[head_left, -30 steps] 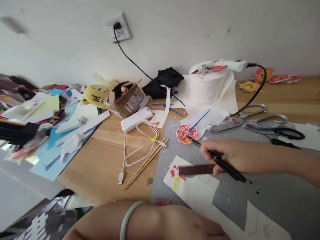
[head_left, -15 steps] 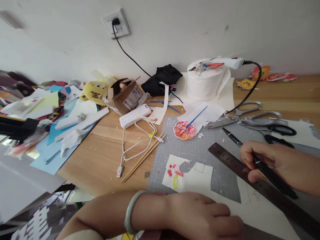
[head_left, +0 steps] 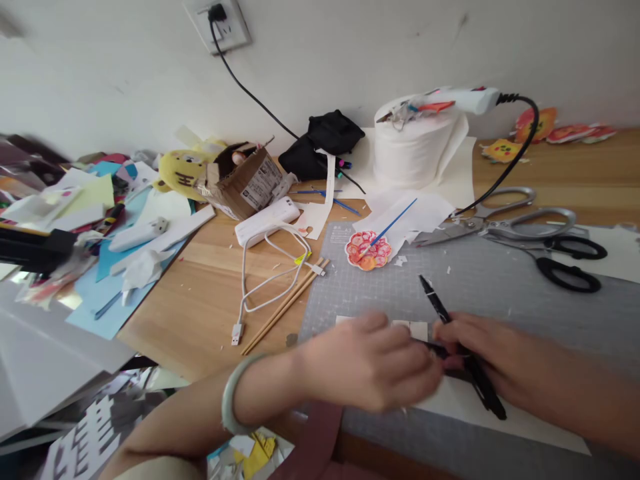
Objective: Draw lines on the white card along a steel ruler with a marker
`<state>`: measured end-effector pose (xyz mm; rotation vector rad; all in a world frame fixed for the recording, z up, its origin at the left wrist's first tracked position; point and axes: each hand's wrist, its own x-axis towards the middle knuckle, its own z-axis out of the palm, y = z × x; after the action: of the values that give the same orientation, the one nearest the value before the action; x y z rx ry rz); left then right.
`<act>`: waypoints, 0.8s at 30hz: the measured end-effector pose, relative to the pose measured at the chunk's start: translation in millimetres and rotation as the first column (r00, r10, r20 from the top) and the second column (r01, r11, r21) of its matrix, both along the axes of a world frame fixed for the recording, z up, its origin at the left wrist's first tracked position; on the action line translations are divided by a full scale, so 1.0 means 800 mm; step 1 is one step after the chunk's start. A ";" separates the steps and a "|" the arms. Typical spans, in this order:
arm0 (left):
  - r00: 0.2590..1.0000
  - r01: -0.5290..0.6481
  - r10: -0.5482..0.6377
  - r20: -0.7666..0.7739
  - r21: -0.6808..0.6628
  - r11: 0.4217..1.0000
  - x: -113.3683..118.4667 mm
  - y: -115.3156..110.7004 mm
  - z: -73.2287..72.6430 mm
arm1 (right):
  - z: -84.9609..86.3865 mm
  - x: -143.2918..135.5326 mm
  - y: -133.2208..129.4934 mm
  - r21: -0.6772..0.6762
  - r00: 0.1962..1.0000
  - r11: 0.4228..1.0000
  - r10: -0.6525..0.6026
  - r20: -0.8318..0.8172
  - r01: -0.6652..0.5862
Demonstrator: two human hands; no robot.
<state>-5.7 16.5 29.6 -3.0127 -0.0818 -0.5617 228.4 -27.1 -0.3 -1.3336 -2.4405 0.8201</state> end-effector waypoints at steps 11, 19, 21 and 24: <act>0.925 -0.262 0.185 -0.331 -0.202 0.944 -0.025 0.038 -0.018 | -0.005 0.003 -0.021 0.379 0.997 0.924 0.024 0.076 -0.052; 0.914 -0.254 0.164 -0.372 -0.207 0.945 -0.030 0.040 -0.018 | -0.005 0.005 -0.012 0.439 0.998 0.897 0.024 0.062 -0.049; 0.913 -0.259 0.168 -0.373 -0.208 0.943 -0.030 0.042 -0.020 | -0.006 0.009 -0.011 0.432 0.998 0.901 0.008 0.069 -0.038; 0.917 -0.268 0.166 -0.363 -0.249 0.931 -0.030 0.043 -0.021 | -0.005 0.011 -0.012 0.441 0.993 0.897 -0.037 0.108 -0.015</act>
<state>-30.0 50.6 12.8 -3.2687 -0.5202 -0.0047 237.2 -36.3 -4.6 -1.2392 -2.4945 0.1613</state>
